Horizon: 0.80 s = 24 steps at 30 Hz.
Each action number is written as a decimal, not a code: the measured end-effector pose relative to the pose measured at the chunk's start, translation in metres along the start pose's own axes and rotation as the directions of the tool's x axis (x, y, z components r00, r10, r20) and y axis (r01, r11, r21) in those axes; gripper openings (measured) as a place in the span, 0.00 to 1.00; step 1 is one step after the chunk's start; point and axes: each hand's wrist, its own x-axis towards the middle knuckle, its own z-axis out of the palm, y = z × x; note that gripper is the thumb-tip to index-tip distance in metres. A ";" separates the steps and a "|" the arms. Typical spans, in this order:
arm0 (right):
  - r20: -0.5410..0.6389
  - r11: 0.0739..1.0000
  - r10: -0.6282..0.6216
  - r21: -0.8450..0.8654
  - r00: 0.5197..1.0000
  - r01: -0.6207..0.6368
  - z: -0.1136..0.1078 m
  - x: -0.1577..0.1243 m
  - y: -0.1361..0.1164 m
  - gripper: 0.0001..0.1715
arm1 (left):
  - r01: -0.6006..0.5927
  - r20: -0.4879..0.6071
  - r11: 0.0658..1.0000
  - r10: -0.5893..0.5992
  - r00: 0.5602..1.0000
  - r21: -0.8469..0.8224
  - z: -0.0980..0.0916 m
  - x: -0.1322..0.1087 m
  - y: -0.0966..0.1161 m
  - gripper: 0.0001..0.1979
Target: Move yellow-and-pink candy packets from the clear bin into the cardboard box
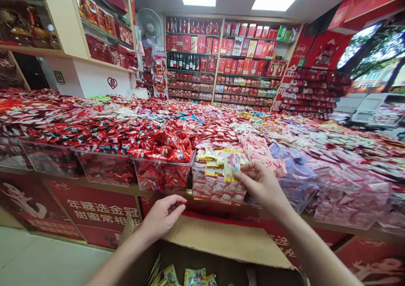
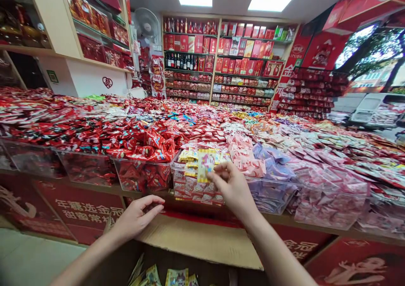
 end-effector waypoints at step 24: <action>0.132 0.556 0.033 -0.826 0.991 0.092 0.068 0.121 -0.013 0.08 | -0.049 -0.031 0.996 0.051 0.998 0.070 0.006 -0.014 -0.033 0.10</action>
